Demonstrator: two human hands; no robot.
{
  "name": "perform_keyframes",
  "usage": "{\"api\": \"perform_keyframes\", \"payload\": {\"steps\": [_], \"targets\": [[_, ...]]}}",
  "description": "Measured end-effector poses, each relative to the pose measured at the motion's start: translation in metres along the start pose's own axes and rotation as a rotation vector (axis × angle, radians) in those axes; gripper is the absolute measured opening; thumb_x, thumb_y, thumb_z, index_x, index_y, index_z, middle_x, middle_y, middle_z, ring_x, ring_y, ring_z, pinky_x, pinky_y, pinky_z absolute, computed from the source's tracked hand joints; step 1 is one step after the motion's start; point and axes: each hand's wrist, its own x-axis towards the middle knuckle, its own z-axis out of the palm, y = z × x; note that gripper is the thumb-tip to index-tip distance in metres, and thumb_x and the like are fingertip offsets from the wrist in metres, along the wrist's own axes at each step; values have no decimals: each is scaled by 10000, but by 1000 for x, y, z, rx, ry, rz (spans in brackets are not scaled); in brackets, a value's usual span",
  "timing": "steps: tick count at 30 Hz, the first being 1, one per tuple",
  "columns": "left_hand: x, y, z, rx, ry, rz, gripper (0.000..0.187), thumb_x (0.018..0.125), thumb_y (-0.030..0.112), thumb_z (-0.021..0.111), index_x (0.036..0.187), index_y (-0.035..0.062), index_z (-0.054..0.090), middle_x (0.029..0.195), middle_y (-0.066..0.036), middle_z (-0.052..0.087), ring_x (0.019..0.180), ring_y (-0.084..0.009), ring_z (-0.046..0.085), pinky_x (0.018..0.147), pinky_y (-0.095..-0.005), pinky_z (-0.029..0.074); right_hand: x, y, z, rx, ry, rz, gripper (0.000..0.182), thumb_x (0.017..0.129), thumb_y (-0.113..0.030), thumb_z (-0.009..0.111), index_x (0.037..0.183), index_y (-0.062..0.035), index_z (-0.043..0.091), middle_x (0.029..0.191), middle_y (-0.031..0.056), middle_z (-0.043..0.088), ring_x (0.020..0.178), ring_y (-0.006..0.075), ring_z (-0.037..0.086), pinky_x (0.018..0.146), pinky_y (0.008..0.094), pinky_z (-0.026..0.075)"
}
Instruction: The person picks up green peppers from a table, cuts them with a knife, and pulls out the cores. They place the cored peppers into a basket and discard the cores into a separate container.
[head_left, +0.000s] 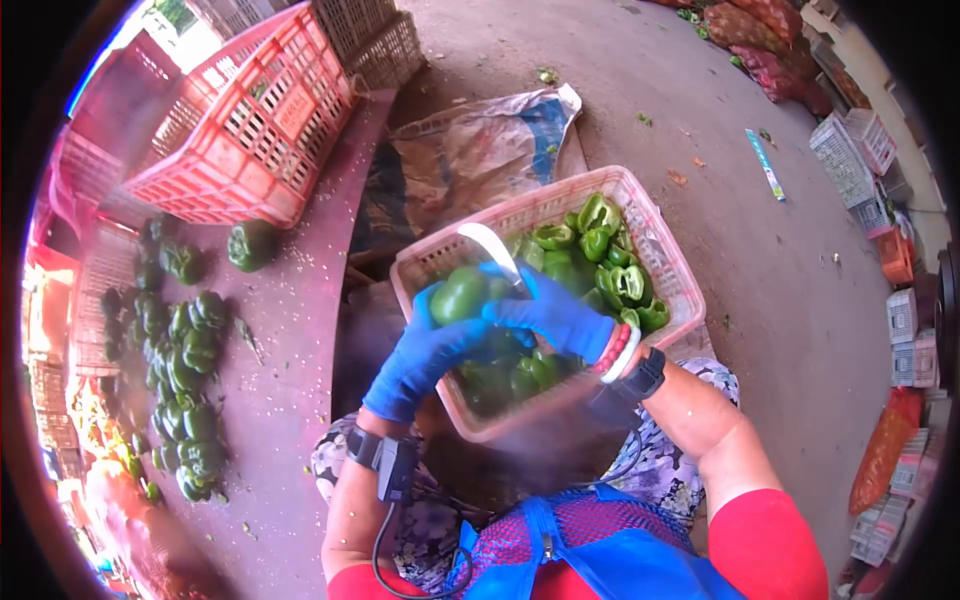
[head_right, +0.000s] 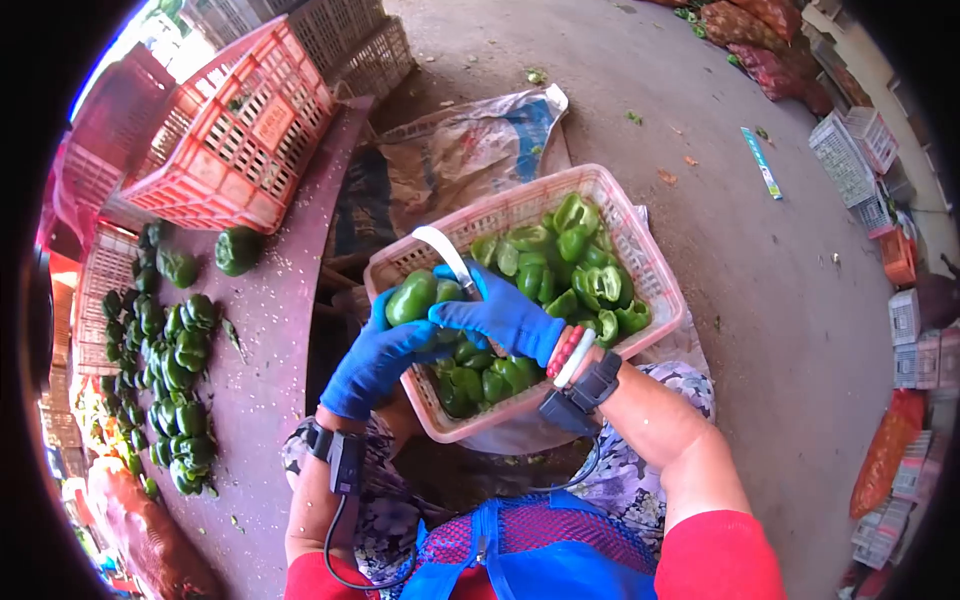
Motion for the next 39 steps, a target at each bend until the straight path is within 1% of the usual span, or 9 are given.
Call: {"api": "perform_keyframes", "payload": {"steps": [4, 9, 15, 21, 25, 28, 34, 37, 39], "targets": [[11, -6, -15, -91, 7, 106, 751, 790, 133, 762, 1446, 45, 405, 1339, -114, 570, 1156, -288, 619, 940, -453, 556, 4, -14, -4, 15, -3, -158, 568, 882, -186, 765, 1379, -61, 522, 1031, 18, 679, 753, 67, 583, 612, 252, 497], [13, 11, -7, -291, -26, 113, 682, 812, 181, 756, 1389, 18, 430, 1288, -140, 592, 1078, -287, 660, 887, -453, 580, 14, -8, -16, -782, 285, -614, 585, 860, -142, 704, 1402, -41, 508, 887, 127, 697, 656, 197, 633, 633, 331, 524], [21, -4, -7, -242, 162, 51, 633, 813, 133, 792, 1286, 12, 389, 1208, -162, 596, 1032, -282, 675, 808, -426, 624, -7, -14, 20, -1162, 259, -316, 848, 851, -126, 613, 1545, 22, 149, 884, 238, 665, 751, 415, 662, 663, 512, 510], [18, 0, 4, 25, 293, 99, 722, 748, 193, 850, 1285, 3, 407, 1190, -153, 594, 988, -242, 674, 790, -374, 608, -2, 4, 22, -1263, 379, -395, 885, 857, -187, 656, 1555, 12, 149, 663, 178, 631, 584, 366, 637, 551, 485, 494], [14, 5, 20, 729, 455, 440, 878, 619, 287, 924, 1281, 2, 423, 1166, -151, 596, 997, -228, 650, 832, -340, 559, 2, -1, 26, -1222, 311, -12, 962, 842, -203, 619, 1528, 91, 11, 906, 274, 669, 735, 404, 674, 677, 526, 512], [21, -1, 18, 656, 546, 426, 944, 555, 325, 945, 1270, 0, 421, 1155, -145, 596, 1029, -241, 632, 876, -348, 532, 2, 2, 25, -1217, 337, -87, 945, 858, -218, 612, 1534, 72, 18, 908, 264, 671, 754, 405, 673, 683, 524, 512], [4, 45, 5, -141, 271, 295, 474, 861, 294, 712, 1225, 22, 574, 976, -89, 680, 778, -154, 676, 604, -287, 585, 3, 71, -10, -1266, 346, -54, 825, 878, -254, 629, 1537, 4, 206, 979, 267, 661, 788, 418, 662, 722, 501, 523], [-6, 57, -12, -120, 261, 247, 424, 892, 242, 682, 1235, 22, 566, 996, -90, 682, 771, -158, 668, 647, -296, 570, 2, 61, -23, -722, 244, 194, 751, 879, -266, 707, 1496, -17, 358, 1163, 220, 660, 933, 342, 689, 830, 430, 542], [-1, 37, -12, -77, 234, 174, 455, 870, 206, 705, 1252, 20, 540, 1033, -102, 671, 803, -170, 669, 668, -292, 566, 3, 30, -9, -317, 158, -80, 753, 857, -263, 764, 1477, -29, 406, 1274, 159, 627, 1079, 270, 645, 932, 383, 510]]}}
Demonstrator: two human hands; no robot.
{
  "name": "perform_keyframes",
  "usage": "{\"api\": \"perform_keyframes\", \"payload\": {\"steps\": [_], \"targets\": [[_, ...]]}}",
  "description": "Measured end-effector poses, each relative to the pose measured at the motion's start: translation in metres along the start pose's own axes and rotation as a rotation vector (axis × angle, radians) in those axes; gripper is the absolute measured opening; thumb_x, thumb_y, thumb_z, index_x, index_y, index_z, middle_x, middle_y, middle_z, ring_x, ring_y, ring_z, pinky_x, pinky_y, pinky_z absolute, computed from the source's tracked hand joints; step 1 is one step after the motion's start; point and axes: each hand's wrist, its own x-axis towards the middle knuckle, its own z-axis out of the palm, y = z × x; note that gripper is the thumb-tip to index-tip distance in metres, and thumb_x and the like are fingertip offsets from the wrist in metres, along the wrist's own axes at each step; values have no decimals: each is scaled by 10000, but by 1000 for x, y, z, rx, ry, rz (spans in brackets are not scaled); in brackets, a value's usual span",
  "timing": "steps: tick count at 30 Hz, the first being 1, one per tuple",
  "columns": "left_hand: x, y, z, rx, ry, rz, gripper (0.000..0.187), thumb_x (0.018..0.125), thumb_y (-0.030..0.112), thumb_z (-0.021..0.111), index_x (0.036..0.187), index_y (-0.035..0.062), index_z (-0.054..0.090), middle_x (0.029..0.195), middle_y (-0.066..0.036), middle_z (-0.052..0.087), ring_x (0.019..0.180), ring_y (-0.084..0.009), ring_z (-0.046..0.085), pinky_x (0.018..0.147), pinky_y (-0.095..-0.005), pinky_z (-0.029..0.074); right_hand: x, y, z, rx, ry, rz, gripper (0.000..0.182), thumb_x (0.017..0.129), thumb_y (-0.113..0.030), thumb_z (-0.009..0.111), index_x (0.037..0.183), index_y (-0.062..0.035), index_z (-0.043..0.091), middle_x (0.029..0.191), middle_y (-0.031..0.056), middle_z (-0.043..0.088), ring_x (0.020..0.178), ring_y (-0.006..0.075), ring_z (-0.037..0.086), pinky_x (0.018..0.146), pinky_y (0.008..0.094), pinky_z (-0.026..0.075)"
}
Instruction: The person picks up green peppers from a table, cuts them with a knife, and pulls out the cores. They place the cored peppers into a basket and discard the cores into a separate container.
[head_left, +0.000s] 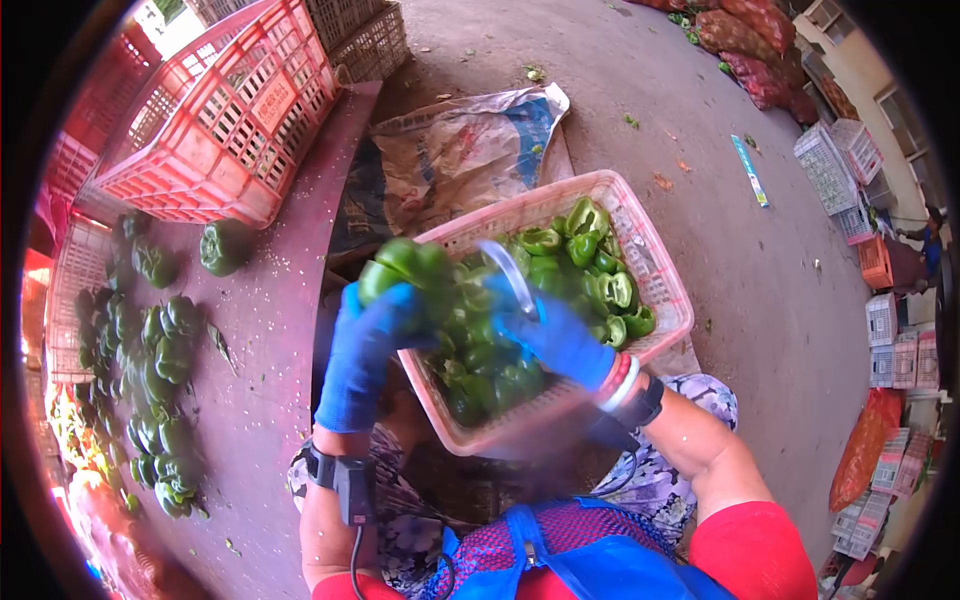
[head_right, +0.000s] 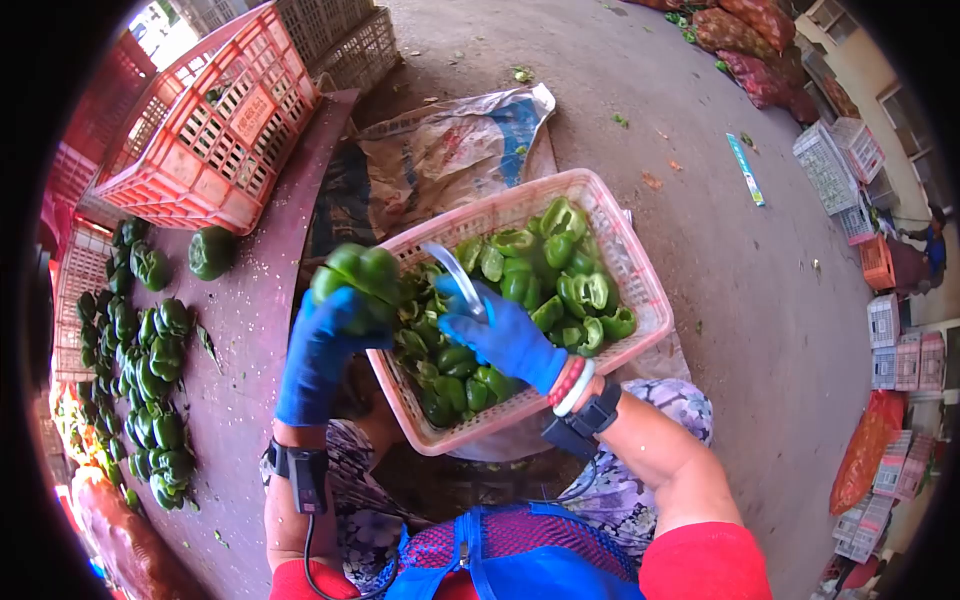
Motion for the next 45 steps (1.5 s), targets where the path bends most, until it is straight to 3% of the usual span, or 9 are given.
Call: {"api": "perform_keyframes", "payload": {"steps": [12, 20, 25, 31, 33, 35, 37, 41, 45], "targets": [[6, -25, 7, 34, -345, -173, 732, 684, 128, 794, 1332, 43, 465, 1178, -79, 588, 1052, -172, 597, 879, -322, 528, -11, -45, -22, 446, -215, -12, 687, 851, -175, 776, 1446, -56, 455, 1186, 60, 628, 1015, 94, 608, 822, 268, 537], [12, -43, -5, -288, -429, -19, 836, 742, 317, 779, 1427, -4, 423, 1343, -173, 542, 1206, -317, 564, 1032, -486, 480, -6, -6, -17, 861, 59, -29, 738, 949, -537, 573, 1447, -13, 425, 1395, 172, 547, 1274, 308, 554, 1091, 437, 452], [27, -35, -1, -522, -283, 30, 726, 854, 317, 721, 1426, 1, 406, 1235, -243, 614, 1161, -432, 607, 972, -562, 532, 5, 2, -47, 1301, -197, -39, 896, 866, -710, 558, 1427, -22, 442, 1198, 218, 609, 625, 201, 529, 547, 313, 459], [29, -45, 5, 481, -191, 64, 657, 867, 159, 763, 1411, -8, 435, 1086, -114, 656, 959, -158, 635, 833, -293, 530, 3, 10, -67, 856, 211, -46, 611, 930, -403, 636, 1413, -64, 479, 1278, 137, 606, 1075, 257, 626, 909, 414, 539], [31, -47, 16, 763, -140, 305, 620, 882, 127, 738, 1411, 6, 440, 1064, -91, 655, 884, -137, 631, 788, -267, 529, 1, -5, -43, 754, 173, -101, 539, 910, -261, 697, 1378, -74, 506, 1082, 38, 635, 829, 131, 608, 678, 275, 500], [20, -33, 41, 428, -249, -6, 633, 854, 235, 747, 1381, 31, 462, 1052, -145, 648, 919, -240, 652, 799, -347, 532, 0, -18, -23, 576, 145, -154, 551, 888, -176, 745, 1375, -73, 510, 979, -11, 649, 703, 61, 591, 563, 199, 471], [28, -53, 42, 854, -183, 593, 649, 802, 276, 750, 1347, 54, 476, 1027, -216, 648, 911, -380, 669, 795, -432, 540, -6, -30, -11, 502, 142, -112, 583, 865, -148, 773, 1376, -59, 506, 984, -6, 649, 711, 51, 586, 568, 205, 463], [26, -50, 34, 1129, -227, 531, 578, 762, 270, 737, 1249, 56, 511, 1014, -244, 655, 896, -464, 640, 767, -493, 538, -12, -37, -9, 486, 71, -72, 553, 879, -173, 765, 1367, -78, 525, 971, -5, 653, 717, 66, 598, 596, 222, 490], [20, -28, 31, 655, -354, 400, 314, 789, 137, 748, 1049, 41, 600, 860, -46, 659, 768, -139, 632, 697, -318, 522, -16, -38, 2, 849, 102, 77, 425, 926, -313, 703, 1279, -108, 585, 936, 14, 669, 717, 107, 621, 560, 258, 493]]}}
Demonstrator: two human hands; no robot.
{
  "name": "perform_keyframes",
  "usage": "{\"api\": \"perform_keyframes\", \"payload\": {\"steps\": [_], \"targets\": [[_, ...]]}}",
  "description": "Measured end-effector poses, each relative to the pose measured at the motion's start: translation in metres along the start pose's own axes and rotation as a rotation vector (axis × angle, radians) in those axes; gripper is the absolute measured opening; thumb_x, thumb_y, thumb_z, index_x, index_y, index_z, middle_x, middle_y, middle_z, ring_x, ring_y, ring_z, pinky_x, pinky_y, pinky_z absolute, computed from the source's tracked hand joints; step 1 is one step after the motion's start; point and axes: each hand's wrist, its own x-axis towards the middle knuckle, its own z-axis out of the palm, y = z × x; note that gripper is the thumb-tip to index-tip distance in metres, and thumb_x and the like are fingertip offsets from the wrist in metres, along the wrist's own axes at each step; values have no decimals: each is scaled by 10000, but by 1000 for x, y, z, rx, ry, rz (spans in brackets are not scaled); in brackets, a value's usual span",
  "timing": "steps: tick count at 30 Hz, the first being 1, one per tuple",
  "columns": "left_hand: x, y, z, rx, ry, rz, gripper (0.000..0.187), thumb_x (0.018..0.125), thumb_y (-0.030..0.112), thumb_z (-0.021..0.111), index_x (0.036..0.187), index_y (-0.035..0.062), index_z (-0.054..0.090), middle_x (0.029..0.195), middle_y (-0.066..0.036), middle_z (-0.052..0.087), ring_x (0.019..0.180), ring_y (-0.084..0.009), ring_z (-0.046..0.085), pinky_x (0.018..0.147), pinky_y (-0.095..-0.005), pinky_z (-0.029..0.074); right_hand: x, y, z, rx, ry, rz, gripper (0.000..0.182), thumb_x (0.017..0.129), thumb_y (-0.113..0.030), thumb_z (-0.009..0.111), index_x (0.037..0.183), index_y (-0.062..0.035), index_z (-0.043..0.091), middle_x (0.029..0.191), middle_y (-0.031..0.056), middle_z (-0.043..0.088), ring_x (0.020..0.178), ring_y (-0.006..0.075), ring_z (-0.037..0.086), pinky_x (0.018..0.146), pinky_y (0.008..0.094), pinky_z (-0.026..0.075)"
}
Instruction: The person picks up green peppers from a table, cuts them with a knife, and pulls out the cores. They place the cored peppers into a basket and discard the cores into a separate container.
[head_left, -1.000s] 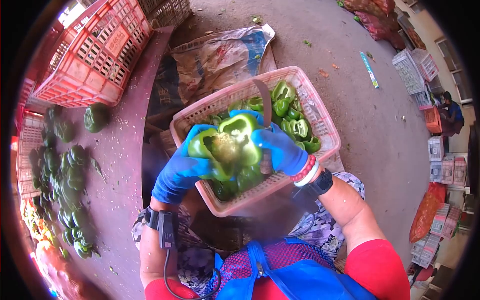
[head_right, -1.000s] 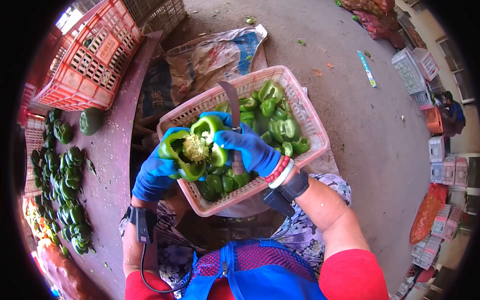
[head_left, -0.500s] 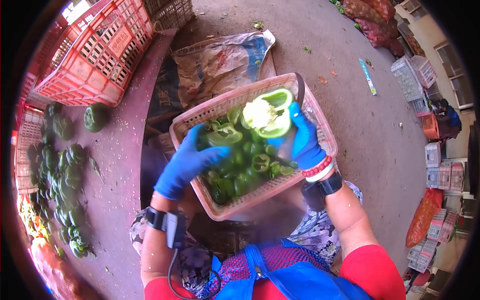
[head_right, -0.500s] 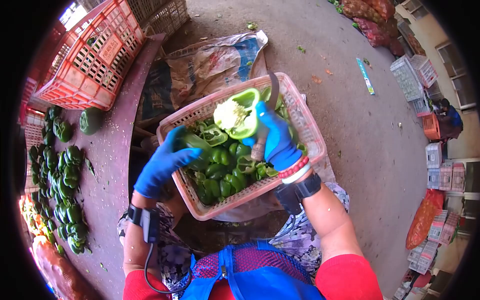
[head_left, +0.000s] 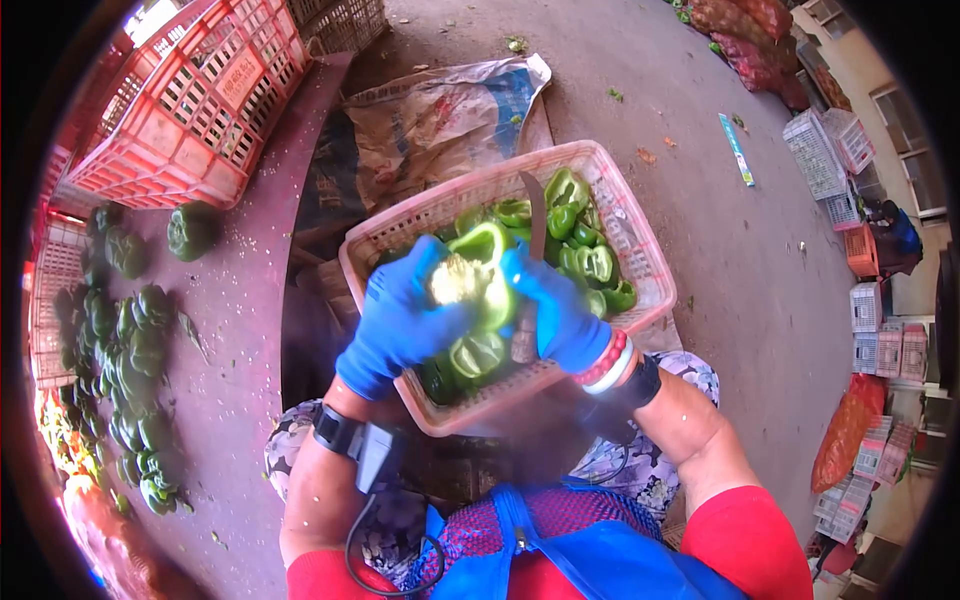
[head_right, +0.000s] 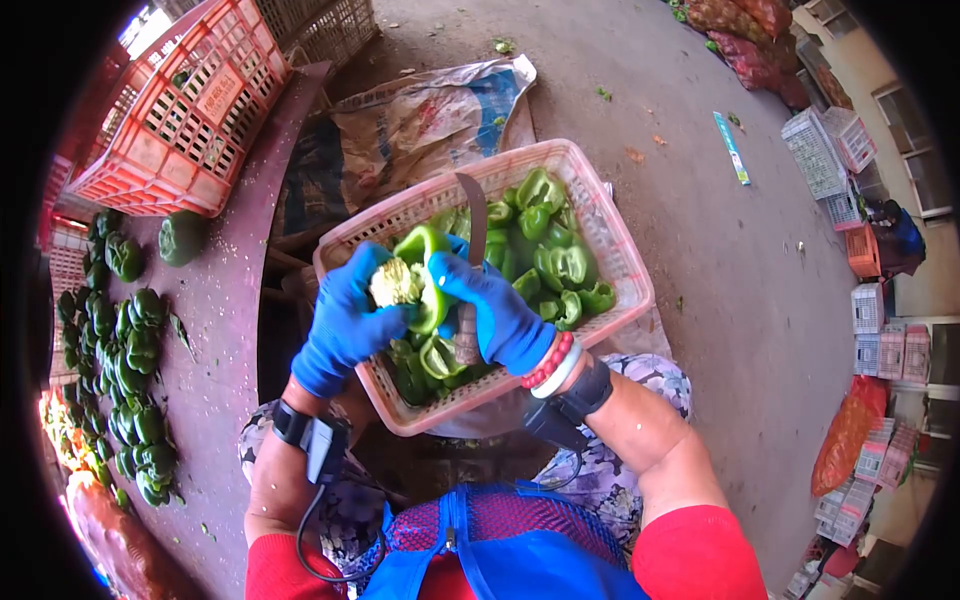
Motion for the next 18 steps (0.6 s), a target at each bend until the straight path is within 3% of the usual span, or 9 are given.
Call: {"api": "perform_keyframes", "payload": {"steps": [1, 3, 8, 9, 10, 11, 13, 15, 18], "targets": [[2, 7, 3, -120, 49, -3, 238, 795, 92, 751, 967, 37, 598, 807, 23, 611, 749, -37, 528, 644, -248, 476, -1, 3, -1, 65, -11, 34, 411, 936, -347, 682, 1260, -110, 592, 952, 23, 674, 719, 122, 629, 559, 265, 499], [1, 1, -5, -81, 6, -74, 237, 793, 97, 751, 953, 41, 585, 772, 17, 619, 673, -36, 552, 581, -241, 468, -2, 3, 0, 107, -58, 89, 405, 962, -444, 614, 1200, -117, 610, 998, 53, 687, 725, 167, 650, 545, 281, 504], [3, 0, -4, -83, 87, -118, 259, 792, 98, 744, 993, 43, 589, 768, 6, 627, 676, -42, 576, 592, -245, 483, 12, 10, 0, 207, -68, 63, 406, 958, -417, 629, 1232, -119, 595, 1008, 43, 686, 772, 161, 657, 574, 263, 504], [3, -2, -3, 12, 84, -122, 294, 825, 87, 727, 1075, 53, 578, 846, -14, 645, 724, -57, 596, 622, -249, 501, 14, 7, -2, 150, -48, 45, 405, 956, -403, 638, 1237, -115, 592, 1011, 40, 686, 786, 158, 657, 587, 260, 508], [2, -4, -4, -154, 89, -199, 307, 838, 91, 723, 1102, 52, 570, 877, -20, 647, 738, -68, 604, 637, -254, 509, 16, 3, -4, 91, -29, 28, 405, 953, -388, 647, 1243, -111, 589, 1014, 36, 685, 800, 154, 657, 600, 256, 513], [0, -7, -5, -320, 95, -275, 321, 852, 94, 719, 1129, 52, 562, 908, -27, 648, 752, -78, 613, 652, -258, 517, 18, -5, -6, 9, -169, -47, 496, 919, -309, 705, 1334, -97, 536, 1084, 26, 662, 859, 115, 638, 649, 230, 506], [2, -6, -9, -665, 115, -401, 375, 894, 106, 706, 1216, 44, 525, 991, -40, 642, 786, -112, 636, 692, -270, 537, 19, -19, -9, -246, -237, -149, 609, 882, -250, 742, 1404, -93, 470, 1153, 33, 632, 939, 118, 625, 742, 243, 515], [3, -4, -11, -694, 38, -437, 365, 891, 106, 711, 1203, 38, 535, 972, -34, 640, 792, -112, 637, 703, -268, 538, 20, -23, -6, -349, -287, -214, 871, 814, -158, 799, 1531, -89, 310, 1309, 58, 557, 1151, 147, 566, 985, 302, 469], [-1, -16, -10, -591, -4, -393, 315, 894, 114, 701, 1158, 33, 550, 957, -27, 637, 792, -105, 629, 692, -266, 530, 20, -26, -1, -607, -359, -326, 947, 799, -147, 814, 1561, -80, 257, 1380, 80, 521, 1272, 174, 500, 1100, 341, 385]]}}
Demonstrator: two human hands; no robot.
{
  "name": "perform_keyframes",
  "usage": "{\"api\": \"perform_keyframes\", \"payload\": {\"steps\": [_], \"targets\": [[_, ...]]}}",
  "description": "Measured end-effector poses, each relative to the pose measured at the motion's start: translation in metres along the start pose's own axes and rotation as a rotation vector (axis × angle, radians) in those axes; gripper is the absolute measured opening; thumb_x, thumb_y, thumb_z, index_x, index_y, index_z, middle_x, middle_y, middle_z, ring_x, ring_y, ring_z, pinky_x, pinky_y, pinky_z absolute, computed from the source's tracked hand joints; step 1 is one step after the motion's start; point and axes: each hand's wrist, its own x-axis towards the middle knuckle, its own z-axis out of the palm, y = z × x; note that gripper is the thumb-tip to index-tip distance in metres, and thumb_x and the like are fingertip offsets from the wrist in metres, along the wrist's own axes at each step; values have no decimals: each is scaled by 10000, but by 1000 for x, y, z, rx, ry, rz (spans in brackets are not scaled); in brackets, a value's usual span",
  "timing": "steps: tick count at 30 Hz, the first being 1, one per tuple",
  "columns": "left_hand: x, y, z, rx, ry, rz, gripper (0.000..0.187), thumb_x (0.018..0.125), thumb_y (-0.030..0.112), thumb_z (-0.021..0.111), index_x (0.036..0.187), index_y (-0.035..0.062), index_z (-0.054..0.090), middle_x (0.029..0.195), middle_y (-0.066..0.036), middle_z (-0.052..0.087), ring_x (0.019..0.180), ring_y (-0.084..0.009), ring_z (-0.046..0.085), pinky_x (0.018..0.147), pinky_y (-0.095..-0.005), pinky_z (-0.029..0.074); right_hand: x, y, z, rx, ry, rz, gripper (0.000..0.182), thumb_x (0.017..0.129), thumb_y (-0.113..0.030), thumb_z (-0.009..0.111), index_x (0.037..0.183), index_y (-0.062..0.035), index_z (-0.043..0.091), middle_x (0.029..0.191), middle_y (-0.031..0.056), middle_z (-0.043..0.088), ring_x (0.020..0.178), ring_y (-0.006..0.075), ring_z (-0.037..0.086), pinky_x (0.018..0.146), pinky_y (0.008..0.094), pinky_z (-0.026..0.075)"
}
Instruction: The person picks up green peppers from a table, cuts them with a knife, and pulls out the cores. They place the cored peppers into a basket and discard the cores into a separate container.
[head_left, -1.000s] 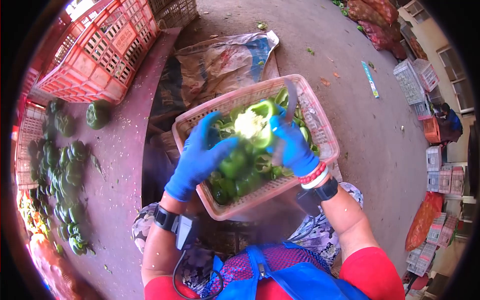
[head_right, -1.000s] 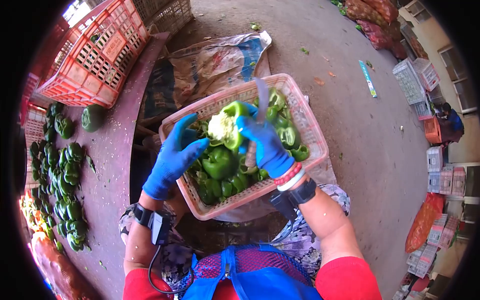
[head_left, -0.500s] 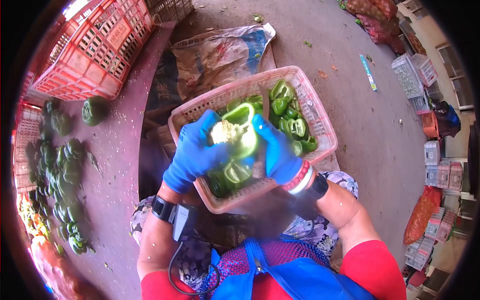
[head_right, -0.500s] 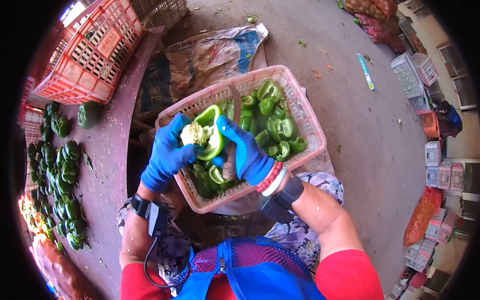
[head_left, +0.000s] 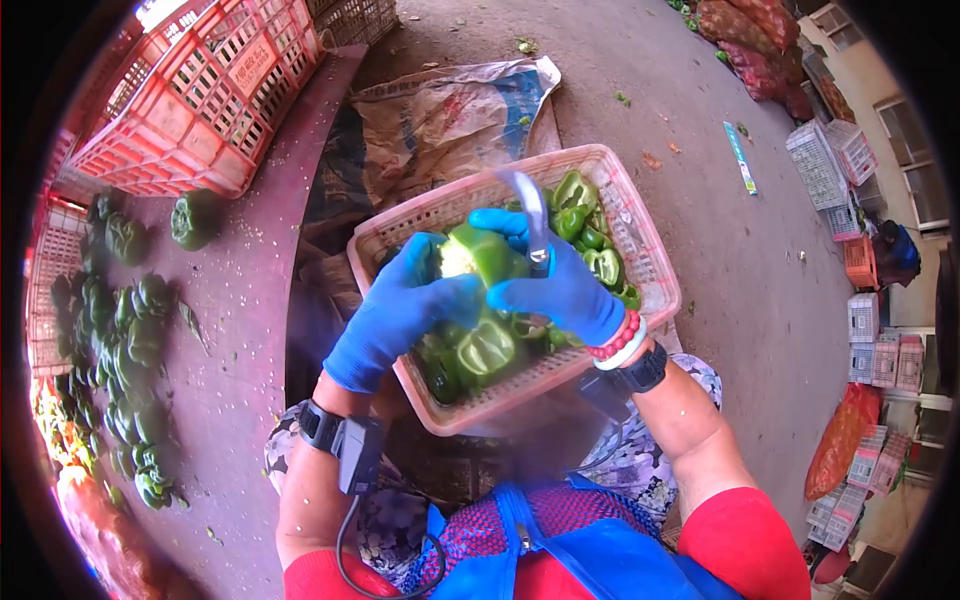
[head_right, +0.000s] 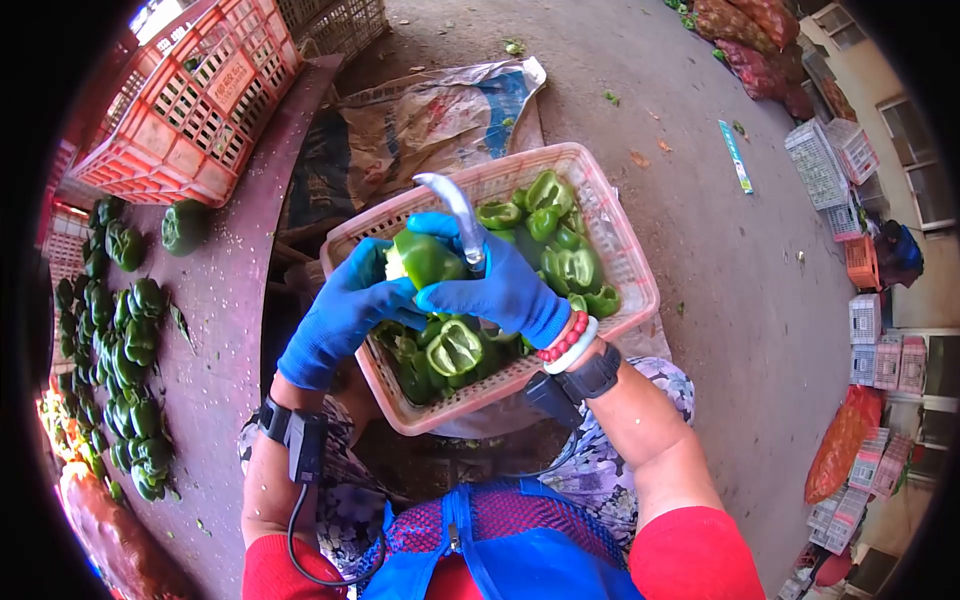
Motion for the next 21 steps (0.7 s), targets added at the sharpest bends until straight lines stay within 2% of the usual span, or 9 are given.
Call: {"api": "perform_keyframes", "payload": {"steps": [4, 6, 9, 12, 15, 16, 17, 19, 21], "targets": [[4, -18, -6, 282, 145, 117, 340, 853, 128, 705, 1142, 34, 551, 912, -68, 640, 762, -131, 625, 677, -304, 523, 7, 7, 5, -232, -4, -116, 949, 784, -135, 835, 1553, -67, 285, 1389, 97, 536, 1251, 176, 529, 1090, 330, 397], [4, -22, 0, 495, 275, 197, 348, 834, 116, 696, 1139, 35, 551, 896, -116, 647, 759, -193, 652, 693, -345, 530, 5, 22, 8, -122, 54, 29, 861, 795, -124, 827, 1512, -53, 356, 1366, 93, 558, 1214, 168, 556, 1052, 325, 439], [0, -23, 7, 870, 331, 362, 363, 826, 81, 695, 1137, 8, 521, 1157, -201, 611, 1015, -325, 652, 751, -409, 534, 5, 31, 22, 105, 163, 116, 736, 817, -107, 808, 1449, -33, 438, 1309, 86, 598, 1151, 154, 595, 983, 316, 501], [3, -29, 13, 1193, 390, 590, 392, 772, 38, 673, 1130, 11, 514, 1072, -233, 591, 956, -419, 604, 753, -471, 492, 6, 34, 30, 307, 307, 213, 636, 843, -131, 789, 1397, -44, 491, 1144, 37, 668, 955, 100, 641, 776, 246, 540], [5, -38, 13, 1196, 461, 746, 481, 735, -6, 652, 1186, 25, 488, 1021, -222, 567, 905, -438, 569, 749, -493, 473, 13, 36, 29, 460, 441, 269, 470, 869, -201, 771, 1294, -108, 594, 984, -23, 695, 731, 54, 615, 615, 200, 470], [8, -37, 11, 1200, 500, 821, 502, 733, -9, 655, 1201, 27, 477, 1026, -226, 565, 900, -440, 569, 750, -495, 472, 14, 24, 29, 466, 453, 272, 454, 873, -222, 770, 1281, -115, 605, 972, -26, 693, 730, 54, 616, 623, 207, 478], [3, -21, 12, 1157, 445, 774, 524, 767, -46, 650, 1240, 40, 440, 1060, -194, 584, 879, -367, 611, 735, -431, 503, 15, 11, 27, 474, 463, 277, 438, 876, -244, 768, 1269, -122, 615, 961, -29, 692, 728, 53, 617, 632, 214, 485], [7, -21, 2, 533, 358, 567, 517, 804, -64, 644, 1256, 49, 420, 1079, -150, 592, 910, -298, 632, 751, -391, 539, 11, 3, 8, 443, 408, 365, 460, 882, -348, 760, 1257, -116, 627, 957, -35, 693, 787, 61, 638, 694, 244, 504], [3, -13, -4, 99, 299, 314, 476, 860, -92, 607, 1263, 69, 411, 1131, -96, 578, 992, -199, 630, 824, -351, 593, 1, 31, -33, -184, 351, 398, 431, 916, -356, 718, 1223, -59, 663, 942, -1, 707, 824, 100, 652, 732, 261, 504]]}}
